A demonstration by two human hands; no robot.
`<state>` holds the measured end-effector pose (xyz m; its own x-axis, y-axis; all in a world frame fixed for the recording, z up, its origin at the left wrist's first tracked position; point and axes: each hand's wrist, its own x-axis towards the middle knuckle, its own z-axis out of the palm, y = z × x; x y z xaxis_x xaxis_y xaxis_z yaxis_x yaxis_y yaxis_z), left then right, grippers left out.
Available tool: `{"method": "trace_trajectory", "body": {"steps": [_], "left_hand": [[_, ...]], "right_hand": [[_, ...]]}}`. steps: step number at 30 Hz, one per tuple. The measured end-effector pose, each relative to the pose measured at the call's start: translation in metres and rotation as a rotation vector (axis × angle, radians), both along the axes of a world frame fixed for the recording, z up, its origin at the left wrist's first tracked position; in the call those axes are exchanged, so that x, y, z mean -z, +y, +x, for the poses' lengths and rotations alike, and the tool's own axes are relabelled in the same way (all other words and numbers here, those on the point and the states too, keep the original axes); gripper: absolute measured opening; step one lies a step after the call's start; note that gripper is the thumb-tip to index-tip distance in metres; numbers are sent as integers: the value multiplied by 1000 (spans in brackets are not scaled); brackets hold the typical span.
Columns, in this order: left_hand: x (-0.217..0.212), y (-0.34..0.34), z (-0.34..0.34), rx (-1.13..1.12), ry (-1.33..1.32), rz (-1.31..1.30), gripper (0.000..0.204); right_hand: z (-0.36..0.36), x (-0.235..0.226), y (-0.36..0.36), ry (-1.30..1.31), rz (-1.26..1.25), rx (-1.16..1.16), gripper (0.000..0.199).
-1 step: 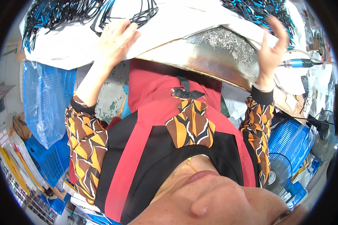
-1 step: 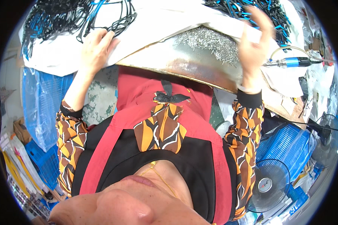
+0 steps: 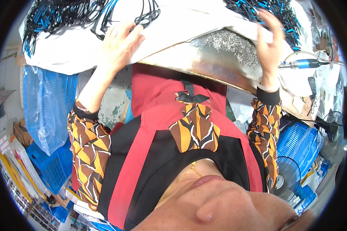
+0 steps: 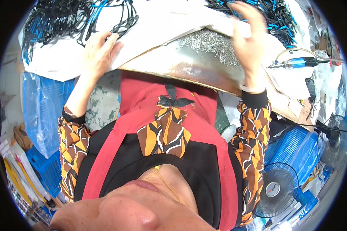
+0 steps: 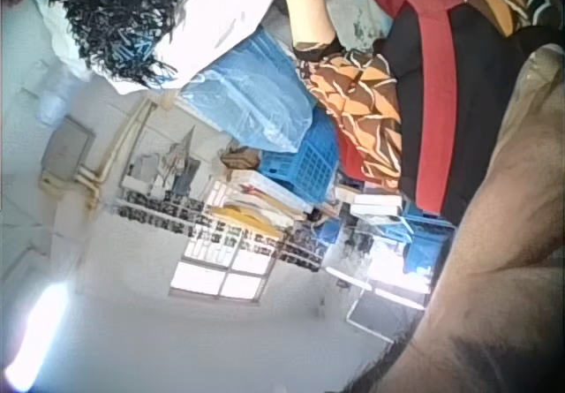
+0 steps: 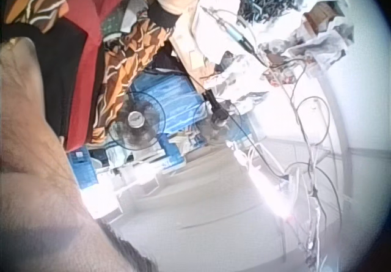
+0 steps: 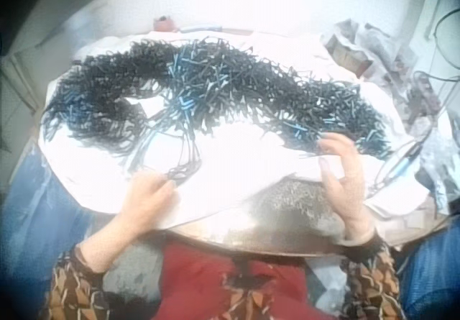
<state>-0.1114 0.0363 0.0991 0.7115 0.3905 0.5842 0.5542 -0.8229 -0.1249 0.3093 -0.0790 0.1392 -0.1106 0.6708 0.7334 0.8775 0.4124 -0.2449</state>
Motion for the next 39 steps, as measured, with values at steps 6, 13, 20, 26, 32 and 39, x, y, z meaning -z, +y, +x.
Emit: {"method": "trace_trajectory", "body": {"steps": [6, 13, 20, 26, 32, 39], "left_hand": [[6, 26, 22, -259, 101, -124, 47], [4, 33, 34, -254, 97, -142, 48], [-4, 36, 40, -276, 195, -202, 53], [-30, 29, 48, -203, 211, -207, 55], [-69, 62, 132, 108, 96, -165, 48], [-49, 132, 358, 246, 170, -131, 36]], "right_hand": [[-50, -11, 169, 61, -191, 55, 26], [-89, 24, 273, -75, -367, 459, 32], [-90, 35, 245, -66, -506, 389, 35], [-48, 2, 212, -443, -401, 357, 17], [98, -33, 161, -279, -433, 728, 28], [202, 14, 172, -177, -835, 926, 34]]}}
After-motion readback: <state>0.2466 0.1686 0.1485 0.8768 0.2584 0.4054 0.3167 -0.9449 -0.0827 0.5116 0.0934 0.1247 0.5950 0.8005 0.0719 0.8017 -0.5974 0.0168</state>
